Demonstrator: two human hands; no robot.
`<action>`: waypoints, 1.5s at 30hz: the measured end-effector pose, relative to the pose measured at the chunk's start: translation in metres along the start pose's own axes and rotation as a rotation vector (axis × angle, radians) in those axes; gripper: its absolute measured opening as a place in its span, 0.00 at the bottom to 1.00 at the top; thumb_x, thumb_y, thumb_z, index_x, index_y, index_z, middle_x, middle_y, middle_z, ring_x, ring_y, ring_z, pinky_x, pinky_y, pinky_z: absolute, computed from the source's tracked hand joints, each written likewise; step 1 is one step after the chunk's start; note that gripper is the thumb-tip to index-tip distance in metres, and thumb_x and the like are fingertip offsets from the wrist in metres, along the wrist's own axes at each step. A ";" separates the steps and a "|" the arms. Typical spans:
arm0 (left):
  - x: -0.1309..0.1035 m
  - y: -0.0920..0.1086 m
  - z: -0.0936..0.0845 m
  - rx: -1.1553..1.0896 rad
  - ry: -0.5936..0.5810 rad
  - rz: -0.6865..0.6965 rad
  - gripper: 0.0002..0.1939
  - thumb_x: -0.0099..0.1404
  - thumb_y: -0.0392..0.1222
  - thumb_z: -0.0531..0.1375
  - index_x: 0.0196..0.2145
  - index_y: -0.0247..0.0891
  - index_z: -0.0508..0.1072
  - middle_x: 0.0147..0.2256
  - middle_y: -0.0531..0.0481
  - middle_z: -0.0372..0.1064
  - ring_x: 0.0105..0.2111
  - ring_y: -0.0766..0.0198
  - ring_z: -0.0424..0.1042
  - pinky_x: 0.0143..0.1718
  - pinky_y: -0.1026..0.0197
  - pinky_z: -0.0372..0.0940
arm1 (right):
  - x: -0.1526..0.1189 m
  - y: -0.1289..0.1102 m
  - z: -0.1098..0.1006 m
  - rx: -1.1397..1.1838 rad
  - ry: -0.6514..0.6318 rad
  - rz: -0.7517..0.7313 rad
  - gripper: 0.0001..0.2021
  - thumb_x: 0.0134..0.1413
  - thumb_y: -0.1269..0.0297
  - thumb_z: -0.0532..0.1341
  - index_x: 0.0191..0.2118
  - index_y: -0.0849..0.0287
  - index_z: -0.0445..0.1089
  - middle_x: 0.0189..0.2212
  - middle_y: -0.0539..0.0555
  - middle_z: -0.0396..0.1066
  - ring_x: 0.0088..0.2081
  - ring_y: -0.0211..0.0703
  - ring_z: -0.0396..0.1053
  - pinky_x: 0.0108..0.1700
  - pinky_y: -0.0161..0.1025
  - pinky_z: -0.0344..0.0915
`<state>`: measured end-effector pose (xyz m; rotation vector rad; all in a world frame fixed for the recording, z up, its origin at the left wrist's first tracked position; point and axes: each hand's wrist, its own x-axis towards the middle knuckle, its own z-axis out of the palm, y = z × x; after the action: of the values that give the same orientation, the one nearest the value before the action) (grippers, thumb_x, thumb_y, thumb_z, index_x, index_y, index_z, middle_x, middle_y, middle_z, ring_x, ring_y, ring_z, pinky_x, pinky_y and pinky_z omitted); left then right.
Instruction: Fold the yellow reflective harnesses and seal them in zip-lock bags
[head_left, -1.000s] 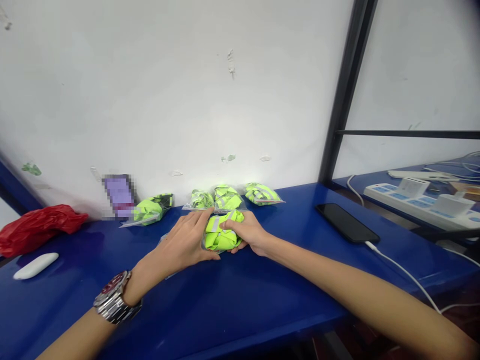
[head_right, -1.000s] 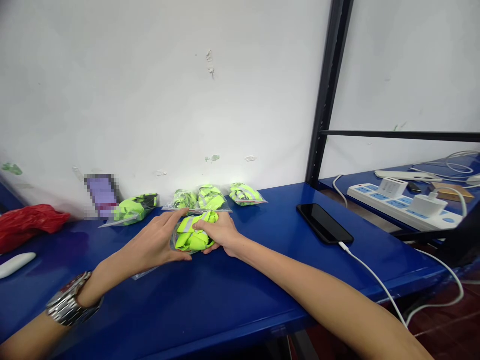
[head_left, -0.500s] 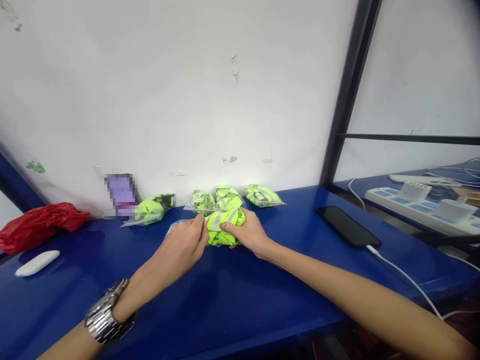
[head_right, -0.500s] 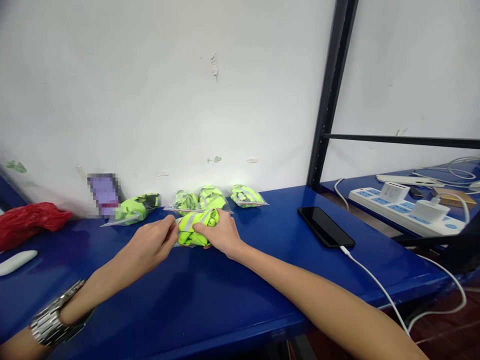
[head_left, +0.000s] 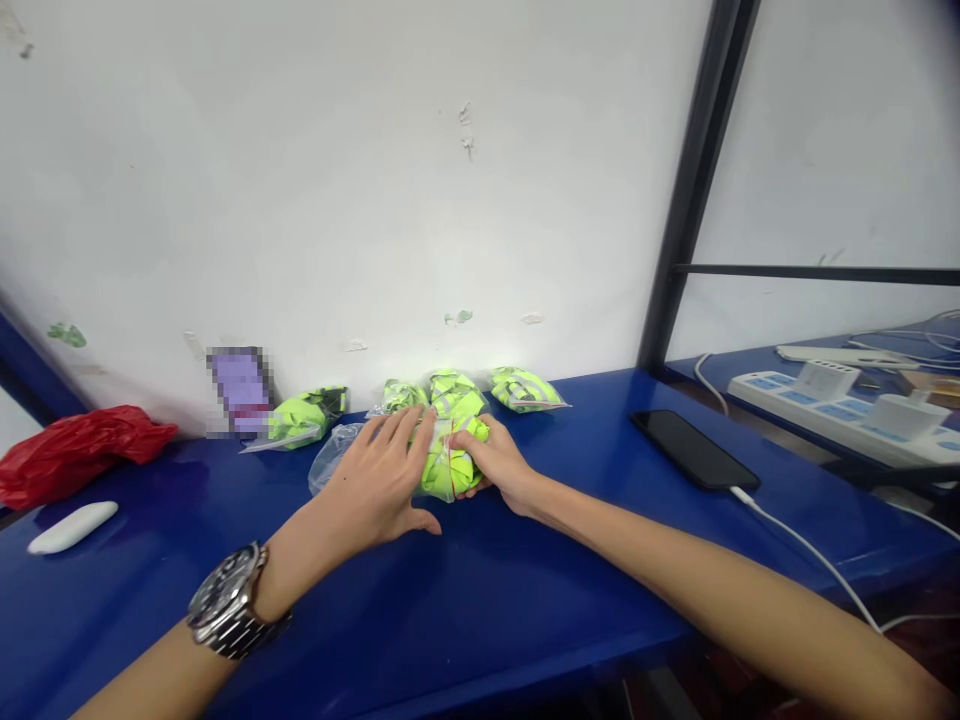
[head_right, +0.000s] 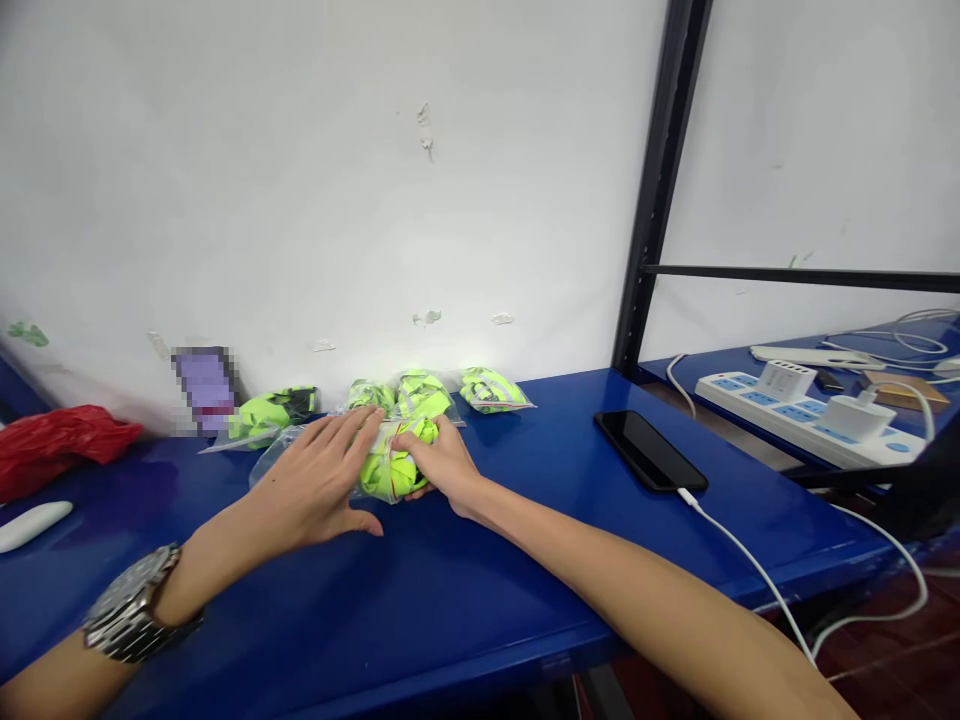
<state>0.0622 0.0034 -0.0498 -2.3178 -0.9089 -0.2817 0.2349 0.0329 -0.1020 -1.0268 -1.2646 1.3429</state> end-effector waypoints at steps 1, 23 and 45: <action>0.000 -0.001 0.004 -0.013 -0.018 0.014 0.44 0.49 0.51 0.67 0.56 0.26 0.56 0.55 0.26 0.61 0.54 0.39 0.62 0.54 0.43 0.58 | -0.002 0.000 0.002 0.004 0.002 0.006 0.20 0.47 0.55 0.63 0.45 0.53 0.59 0.30 0.49 0.70 0.22 0.41 0.69 0.16 0.36 0.66; 0.009 0.011 0.024 -0.285 0.250 0.126 0.25 0.58 0.42 0.59 0.51 0.29 0.61 0.45 0.34 0.68 0.45 0.48 0.69 0.46 0.48 0.66 | 0.008 -0.001 -0.022 -0.066 -0.536 -0.148 0.14 0.44 0.59 0.68 0.32 0.61 0.66 0.19 0.46 0.64 0.18 0.32 0.61 0.20 0.30 0.58; -0.006 -0.033 -0.028 -0.342 0.227 0.003 0.12 0.66 0.40 0.57 0.47 0.42 0.68 0.54 0.41 0.55 0.52 0.51 0.64 0.51 0.48 0.65 | -0.015 -0.058 -0.028 -0.247 -0.261 -0.373 0.13 0.58 0.61 0.54 0.48 0.53 0.56 0.16 0.41 0.65 0.13 0.35 0.63 0.15 0.27 0.55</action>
<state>0.0365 0.0020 -0.0146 -2.5265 -0.7922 -0.7329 0.2710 0.0205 -0.0476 -0.7437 -1.7556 1.0712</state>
